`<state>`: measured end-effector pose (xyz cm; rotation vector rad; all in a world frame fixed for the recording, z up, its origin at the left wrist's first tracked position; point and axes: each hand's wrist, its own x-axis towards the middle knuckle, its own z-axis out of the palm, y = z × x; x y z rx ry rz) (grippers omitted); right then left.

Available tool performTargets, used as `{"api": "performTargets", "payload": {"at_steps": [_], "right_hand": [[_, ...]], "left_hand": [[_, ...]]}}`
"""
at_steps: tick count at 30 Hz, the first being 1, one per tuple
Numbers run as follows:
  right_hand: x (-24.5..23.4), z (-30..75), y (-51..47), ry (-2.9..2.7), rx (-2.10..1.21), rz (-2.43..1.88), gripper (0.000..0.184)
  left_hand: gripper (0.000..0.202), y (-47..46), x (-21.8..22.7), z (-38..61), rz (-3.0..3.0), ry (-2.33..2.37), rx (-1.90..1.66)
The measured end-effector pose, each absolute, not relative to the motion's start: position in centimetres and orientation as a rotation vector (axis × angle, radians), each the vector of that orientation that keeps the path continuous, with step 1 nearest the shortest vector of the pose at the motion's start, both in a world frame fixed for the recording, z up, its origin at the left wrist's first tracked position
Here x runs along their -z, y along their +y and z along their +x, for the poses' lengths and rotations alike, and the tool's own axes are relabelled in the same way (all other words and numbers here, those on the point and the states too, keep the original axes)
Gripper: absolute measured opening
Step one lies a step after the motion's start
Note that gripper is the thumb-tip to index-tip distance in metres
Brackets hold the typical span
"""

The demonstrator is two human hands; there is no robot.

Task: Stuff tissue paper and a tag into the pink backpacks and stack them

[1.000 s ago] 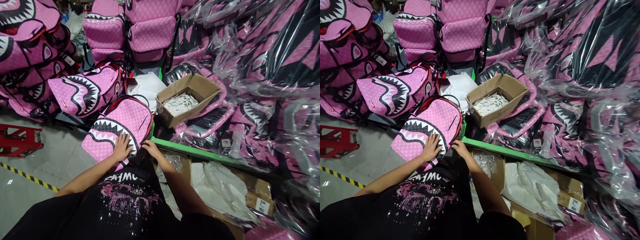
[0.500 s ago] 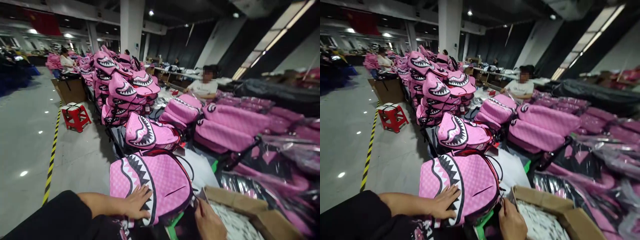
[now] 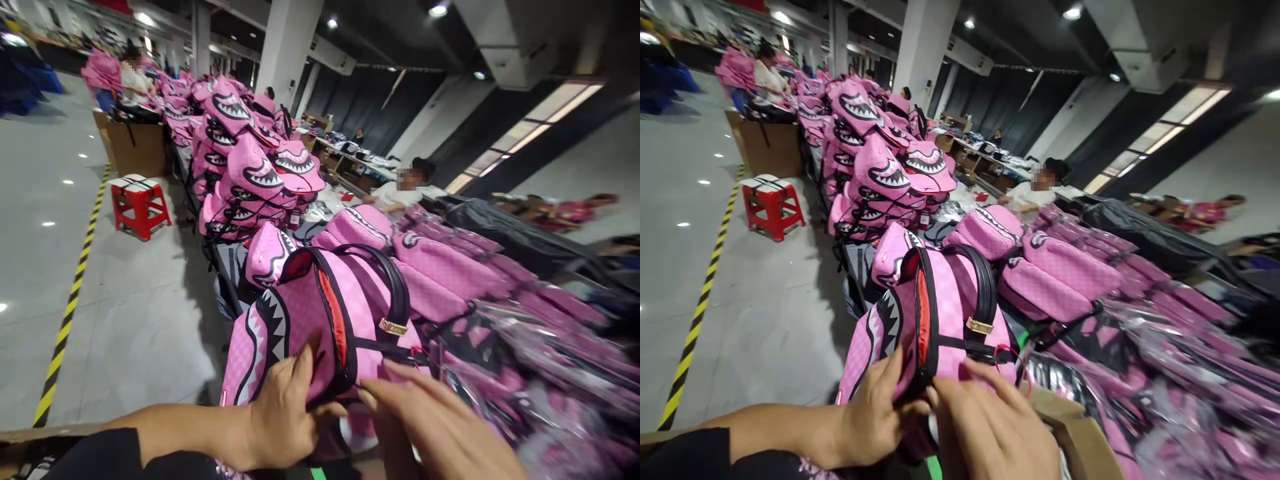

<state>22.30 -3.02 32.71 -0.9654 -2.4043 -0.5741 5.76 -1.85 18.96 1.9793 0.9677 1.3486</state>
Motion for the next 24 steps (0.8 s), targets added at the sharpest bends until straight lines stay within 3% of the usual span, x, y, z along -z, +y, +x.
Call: {"api": "performTargets", "payload": {"at_steps": [3, 8, 12, 17, 20, 24], "right_hand": [[-34.9, 21.3, 0.0, -2.423, 0.543, -1.18, 0.023], [-34.7, 25.9, 8.8, -2.264, 0.359, -2.102, 0.021], [-32.7, 30.4, 12.1, -2.093, -0.254, -2.307, 0.021], [-29.7, 30.8, 12.3, -1.797, -0.929, -1.917, 0.025], [-28.5, 30.7, 12.9, -1.756, -0.942, -1.776, 0.025], [-26.4, 32.8, 14.3, -1.629, -0.97, -1.774, 0.028]], "left_hand": [[0.078, -1.5, -18.9, 5.9, 2.069, 0.925, -1.387], [0.072, 0.2, -14.5, 5.1, 2.211, 0.626, -1.39], [0.064, 2.4, -12.0, -0.8, 2.238, 0.638, -1.225], [0.062, 4.0, -19.7, -3.7, 1.987, 1.003, -0.925], [0.068, 5.2, -25.5, 0.7, 2.043, 1.403, -0.787], [0.044, 7.7, -27.9, 5.3, 2.091, 1.557, -0.516]]}}
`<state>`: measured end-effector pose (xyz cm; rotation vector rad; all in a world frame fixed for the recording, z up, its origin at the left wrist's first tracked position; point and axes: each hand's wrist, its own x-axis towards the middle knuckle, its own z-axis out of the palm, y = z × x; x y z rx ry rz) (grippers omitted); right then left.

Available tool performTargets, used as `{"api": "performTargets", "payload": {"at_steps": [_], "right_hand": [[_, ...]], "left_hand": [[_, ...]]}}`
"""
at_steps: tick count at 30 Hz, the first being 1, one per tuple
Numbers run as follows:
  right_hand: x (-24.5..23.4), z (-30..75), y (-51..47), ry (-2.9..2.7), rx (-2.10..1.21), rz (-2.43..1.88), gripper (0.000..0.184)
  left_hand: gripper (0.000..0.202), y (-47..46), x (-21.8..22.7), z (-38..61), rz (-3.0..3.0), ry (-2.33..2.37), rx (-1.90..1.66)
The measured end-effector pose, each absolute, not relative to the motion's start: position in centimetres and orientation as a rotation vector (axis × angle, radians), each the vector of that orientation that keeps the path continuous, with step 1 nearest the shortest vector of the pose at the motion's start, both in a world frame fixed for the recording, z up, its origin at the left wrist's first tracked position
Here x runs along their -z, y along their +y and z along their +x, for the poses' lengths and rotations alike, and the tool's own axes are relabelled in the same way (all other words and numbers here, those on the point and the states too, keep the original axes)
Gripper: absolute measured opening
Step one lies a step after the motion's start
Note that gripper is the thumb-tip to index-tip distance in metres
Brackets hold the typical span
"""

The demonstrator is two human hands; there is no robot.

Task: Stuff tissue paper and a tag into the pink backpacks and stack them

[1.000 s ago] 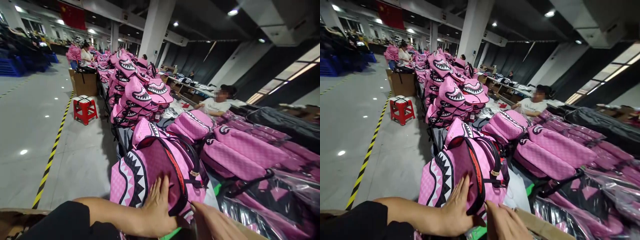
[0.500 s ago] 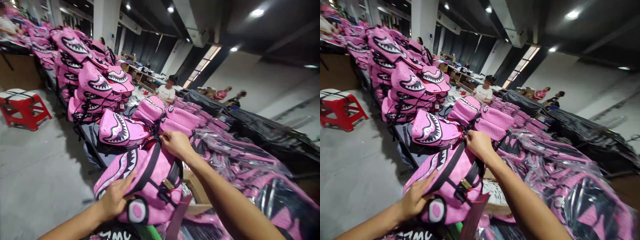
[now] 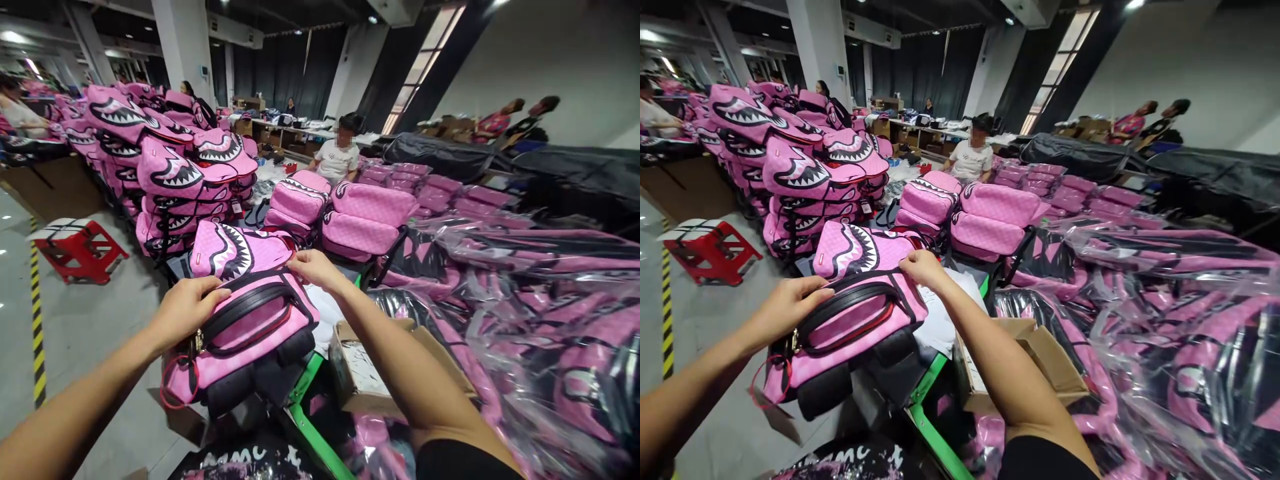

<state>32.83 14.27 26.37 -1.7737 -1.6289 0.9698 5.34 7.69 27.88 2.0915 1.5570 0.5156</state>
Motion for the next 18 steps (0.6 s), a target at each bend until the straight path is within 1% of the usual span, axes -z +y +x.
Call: {"api": "performTargets", "payload": {"at_steps": [3, 6, 10, 12, 16, 18], "right_hand": [[-24.4, 34.9, 15.2, -1.432, -1.231, -1.691, 0.031], [-23.0, 36.3, 16.3, -1.371, -1.402, -1.655, 0.032], [-21.5, 37.4, 17.5, -1.474, -1.602, -1.569, 0.033], [-19.8, 37.6, 17.6, -1.493, -1.612, -1.583, 0.035], [-15.4, 37.3, 17.5, -1.455, -1.553, -1.768, 0.041], [-14.3, 37.2, 17.6, -1.468, -1.505, -1.777, 0.039]], "left_hand": [[0.042, 8.2, -27.4, 5.4, 2.053, 1.536, -0.657], [0.042, 7.7, -27.6, 4.5, 2.026, 1.523, -0.762], [0.042, 7.1, -28.3, 3.6, 2.009, 1.532, -0.657], [0.044, 6.7, -28.2, 3.1, 1.974, 1.565, -0.647], [0.045, 6.7, -27.3, 2.4, 1.838, 1.632, -0.707], [0.045, 7.6, -27.0, 2.9, 1.777, 1.647, -0.77]]}}
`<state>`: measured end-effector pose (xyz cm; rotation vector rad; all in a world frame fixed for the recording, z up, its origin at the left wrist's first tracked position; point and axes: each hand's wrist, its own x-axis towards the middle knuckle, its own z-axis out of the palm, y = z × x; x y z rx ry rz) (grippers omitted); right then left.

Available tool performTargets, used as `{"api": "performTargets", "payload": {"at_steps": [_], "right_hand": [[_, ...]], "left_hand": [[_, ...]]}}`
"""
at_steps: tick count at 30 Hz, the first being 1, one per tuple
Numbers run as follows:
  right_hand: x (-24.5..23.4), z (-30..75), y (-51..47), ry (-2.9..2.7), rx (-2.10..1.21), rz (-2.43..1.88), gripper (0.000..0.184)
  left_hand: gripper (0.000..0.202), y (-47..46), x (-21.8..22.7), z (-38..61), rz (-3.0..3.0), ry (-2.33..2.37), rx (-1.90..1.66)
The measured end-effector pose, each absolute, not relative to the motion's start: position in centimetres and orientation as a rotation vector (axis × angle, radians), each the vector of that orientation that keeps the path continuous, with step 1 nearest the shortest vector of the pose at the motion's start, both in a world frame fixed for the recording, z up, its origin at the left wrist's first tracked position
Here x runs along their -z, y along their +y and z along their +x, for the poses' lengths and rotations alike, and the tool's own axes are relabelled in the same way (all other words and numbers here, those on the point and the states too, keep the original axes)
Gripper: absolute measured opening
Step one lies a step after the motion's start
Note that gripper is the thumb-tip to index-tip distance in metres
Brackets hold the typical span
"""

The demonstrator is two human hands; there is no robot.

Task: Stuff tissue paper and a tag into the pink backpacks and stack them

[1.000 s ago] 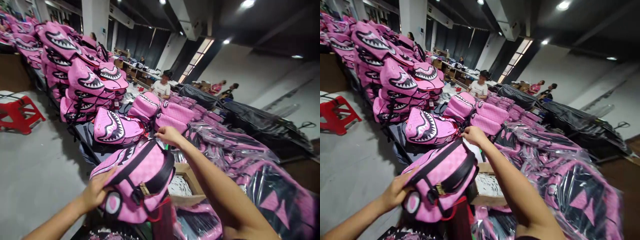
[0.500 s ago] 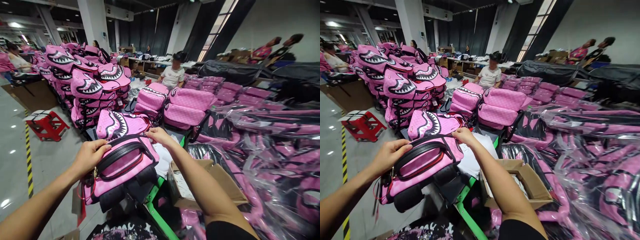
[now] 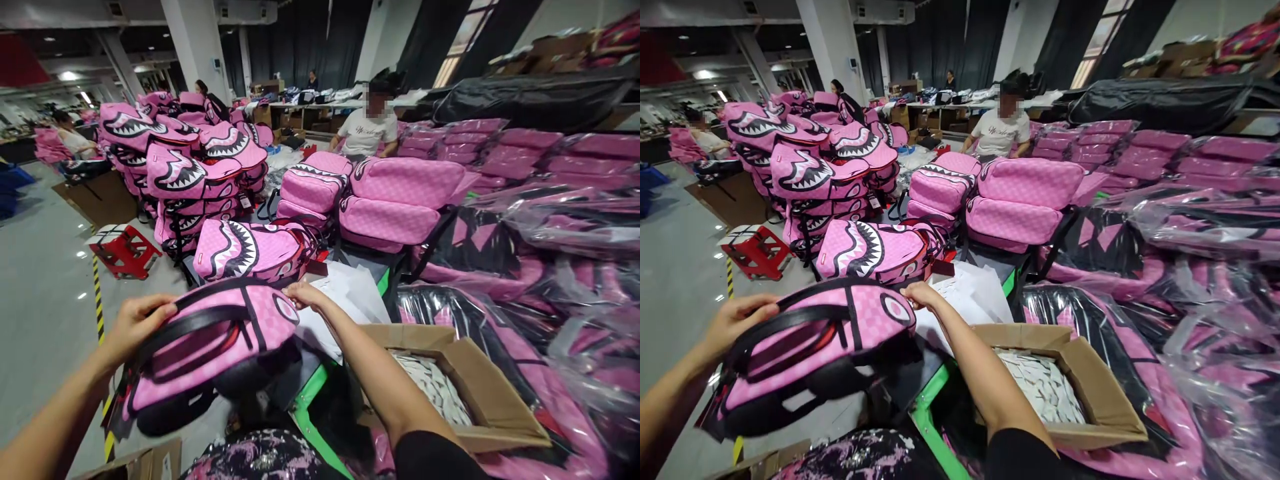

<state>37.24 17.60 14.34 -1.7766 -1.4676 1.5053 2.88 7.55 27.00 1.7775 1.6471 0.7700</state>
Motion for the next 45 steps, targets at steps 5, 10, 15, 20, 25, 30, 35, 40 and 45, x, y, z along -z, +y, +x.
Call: {"api": "performTargets", "payload": {"at_steps": [5, 10, 15, 20, 25, 30, 35, 40, 45], "right_hand": [[-18.6, 37.6, 16.4, -1.62, -0.899, -1.554, 0.019], [-25.0, 36.8, 11.2, -1.994, -0.499, -1.03, 0.024], [-27.7, 34.0, 9.9, -2.437, 0.102, -1.345, 0.016], [-29.8, 32.7, 9.6, -2.524, 0.487, -1.422, 0.02], [-30.1, 29.5, 5.0, -2.563, 0.02, -1.121, 0.024], [-29.4, 26.5, 3.7, -2.439, -0.38, -1.252, 0.026], [-29.4, 27.6, 3.8, -2.203, -0.439, -1.441, 0.013], [-30.0, 25.4, 2.3, -2.23, -0.515, -1.45, 0.02], [-30.9, 24.7, 0.3, -2.269, -0.602, -1.552, 0.009]], "left_hand": [[0.048, 11.0, -27.0, 5.4, 1.643, 1.596, -0.922], [0.047, 11.9, -27.4, 6.7, 1.689, 1.508, -0.89], [0.046, 13.4, -28.3, 6.5, 1.889, 1.228, -0.502], [0.061, 15.6, -27.3, 5.5, 1.797, 1.23, -0.6], [0.062, 15.5, -25.3, 7.3, 1.805, 1.213, -0.698], [0.055, 15.3, -25.7, 7.8, 1.788, 1.216, -0.815], [0.047, 13.2, -26.9, 4.6, 1.933, 0.751, -0.814], [0.021, 9.9, -26.4, 5.4, 1.817, 0.722, -0.961], [0.02, 7.6, -26.4, 6.6, 1.648, 0.845, -1.068]]}}
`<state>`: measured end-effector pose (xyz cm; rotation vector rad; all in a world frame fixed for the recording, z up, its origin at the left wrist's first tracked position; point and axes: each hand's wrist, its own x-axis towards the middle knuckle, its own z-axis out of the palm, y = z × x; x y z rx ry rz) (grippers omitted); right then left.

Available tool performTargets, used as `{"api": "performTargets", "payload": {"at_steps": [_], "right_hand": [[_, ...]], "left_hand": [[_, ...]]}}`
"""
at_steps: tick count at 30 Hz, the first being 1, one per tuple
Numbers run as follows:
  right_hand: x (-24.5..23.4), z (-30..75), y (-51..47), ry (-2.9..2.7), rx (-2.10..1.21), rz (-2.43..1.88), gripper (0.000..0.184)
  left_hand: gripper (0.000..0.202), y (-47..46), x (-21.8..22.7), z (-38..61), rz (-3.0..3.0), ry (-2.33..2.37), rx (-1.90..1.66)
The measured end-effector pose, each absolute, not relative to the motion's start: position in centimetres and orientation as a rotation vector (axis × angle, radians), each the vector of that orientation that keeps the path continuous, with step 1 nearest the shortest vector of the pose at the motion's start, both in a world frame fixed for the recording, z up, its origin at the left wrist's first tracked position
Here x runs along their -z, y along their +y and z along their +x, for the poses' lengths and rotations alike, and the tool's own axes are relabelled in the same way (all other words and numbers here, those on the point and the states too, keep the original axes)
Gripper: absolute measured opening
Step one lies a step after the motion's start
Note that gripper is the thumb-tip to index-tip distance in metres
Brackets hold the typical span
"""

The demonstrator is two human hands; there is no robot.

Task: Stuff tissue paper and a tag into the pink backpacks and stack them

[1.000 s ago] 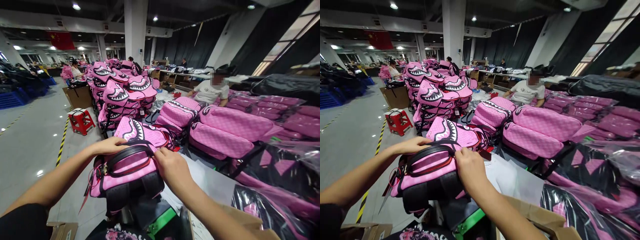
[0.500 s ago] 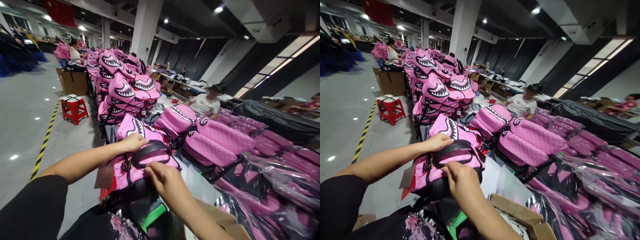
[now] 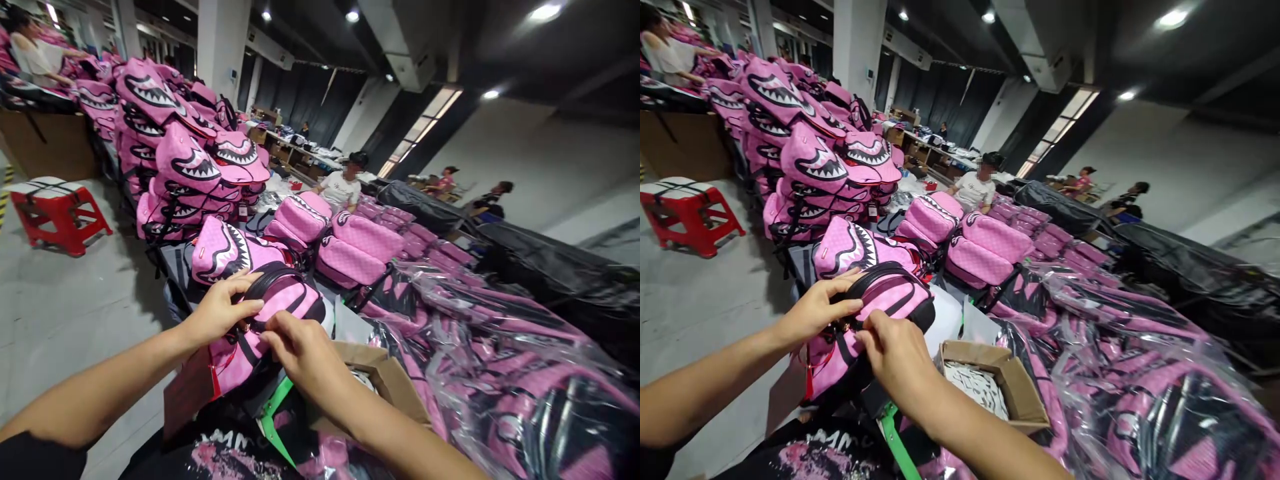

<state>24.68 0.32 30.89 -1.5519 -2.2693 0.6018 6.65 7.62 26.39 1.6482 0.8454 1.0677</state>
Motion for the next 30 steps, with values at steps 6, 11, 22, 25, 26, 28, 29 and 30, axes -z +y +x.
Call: {"api": "performTargets", "payload": {"at_steps": [6, 11, 22, 25, 26, 28, 29, 30], "right_hand": [[-29.9, 26.0, -0.8, -2.256, -0.48, -1.55, 0.017], [-28.8, 27.1, -0.3, -2.161, -0.541, -1.446, 0.016], [-28.1, 30.6, -3.6, -2.034, -0.491, -1.484, 0.013], [-28.4, 31.5, -3.4, -1.994, -0.554, -1.414, 0.015], [-28.5, 32.2, -3.4, -1.943, -0.636, -1.346, 0.015], [-28.2, 34.0, -3.5, -1.753, -0.802, -1.193, 0.009], [-27.6, 35.2, -3.5, -1.624, -0.832, -1.138, 0.01], [-26.7, 36.6, -3.6, -1.495, -0.815, -1.109, 0.017]], "left_hand": [[0.022, 5.2, -25.6, 9.6, 1.545, 0.951, -1.133], [0.025, 5.1, -25.4, 9.7, 1.692, 0.921, -1.075], [0.061, 8.5, -25.7, 11.8, 2.968, 0.115, -1.097], [0.043, 7.9, -26.3, 14.3, 2.916, 0.092, -1.145], [0.038, 8.0, -26.9, 14.9, 2.956, 0.082, -1.113], [0.029, 8.8, -28.6, 15.9, 3.1, 0.006, -1.008], [0.025, 9.6, -29.7, 16.3, 3.169, -0.026, -0.956], [0.023, 10.5, -31.0, 16.7, 3.219, -0.021, -0.933]]}}
